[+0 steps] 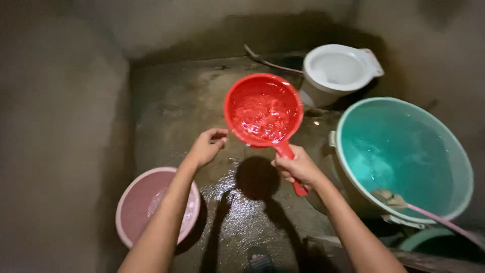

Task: The person wets a mop head in a pink bucket, rinses it using water from a larger bucket, and then wrings out the mop head by hand.

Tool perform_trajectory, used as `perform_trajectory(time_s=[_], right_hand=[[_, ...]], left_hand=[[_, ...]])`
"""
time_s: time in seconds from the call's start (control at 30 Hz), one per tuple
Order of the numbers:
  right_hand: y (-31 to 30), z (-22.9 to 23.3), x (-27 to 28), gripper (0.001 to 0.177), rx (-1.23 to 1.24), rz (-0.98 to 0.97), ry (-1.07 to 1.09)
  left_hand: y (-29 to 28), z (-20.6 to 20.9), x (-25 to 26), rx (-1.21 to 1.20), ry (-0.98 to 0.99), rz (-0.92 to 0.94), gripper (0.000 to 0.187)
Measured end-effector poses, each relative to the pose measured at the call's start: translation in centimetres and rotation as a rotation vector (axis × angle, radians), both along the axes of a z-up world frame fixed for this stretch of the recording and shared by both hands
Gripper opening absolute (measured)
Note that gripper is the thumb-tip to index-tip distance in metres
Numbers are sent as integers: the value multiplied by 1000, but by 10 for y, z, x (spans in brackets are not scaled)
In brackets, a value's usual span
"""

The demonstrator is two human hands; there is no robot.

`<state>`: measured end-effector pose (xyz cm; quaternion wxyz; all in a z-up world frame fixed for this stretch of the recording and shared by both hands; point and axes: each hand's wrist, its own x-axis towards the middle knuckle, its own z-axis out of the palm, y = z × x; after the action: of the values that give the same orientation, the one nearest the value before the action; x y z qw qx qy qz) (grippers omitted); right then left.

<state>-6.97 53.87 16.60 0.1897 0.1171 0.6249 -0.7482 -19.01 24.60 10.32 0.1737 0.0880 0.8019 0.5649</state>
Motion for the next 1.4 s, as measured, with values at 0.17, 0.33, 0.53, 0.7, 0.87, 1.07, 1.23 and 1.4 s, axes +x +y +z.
perform_trajectory(time_s=[0.17, 0.33, 0.53, 0.7, 0.87, 1.07, 1.23, 1.4], right_hand=[[-59, -6, -7, 9, 62, 242, -30], [-111, -14, -9, 17, 179, 439, -34], [-161, -31, -6, 27, 353, 559, -48], [-196, -58, 1, 32, 510, 584, -36], [-215, -84, -1, 41, 770, 689, 67], [-234, -106, -6, 45, 1128, 712, 368], [-252, -92, -9, 42, 1302, 808, 308], [-261, -107, -16, 39, 1452, 953, 487]], left_hand=[[-78, -6, 40, -114, 38, 130, 31], [-144, -36, 88, -178, -39, 279, 32], [-202, -80, 135, -193, -121, 460, 33], [-236, -106, 169, -256, -35, 511, 35], [-248, -104, 194, -358, -111, 567, 39], [-249, -93, 207, -398, -144, 590, 40], [-235, -61, 214, -372, -318, 636, 40], [-235, -65, 216, -355, -248, 633, 38]])
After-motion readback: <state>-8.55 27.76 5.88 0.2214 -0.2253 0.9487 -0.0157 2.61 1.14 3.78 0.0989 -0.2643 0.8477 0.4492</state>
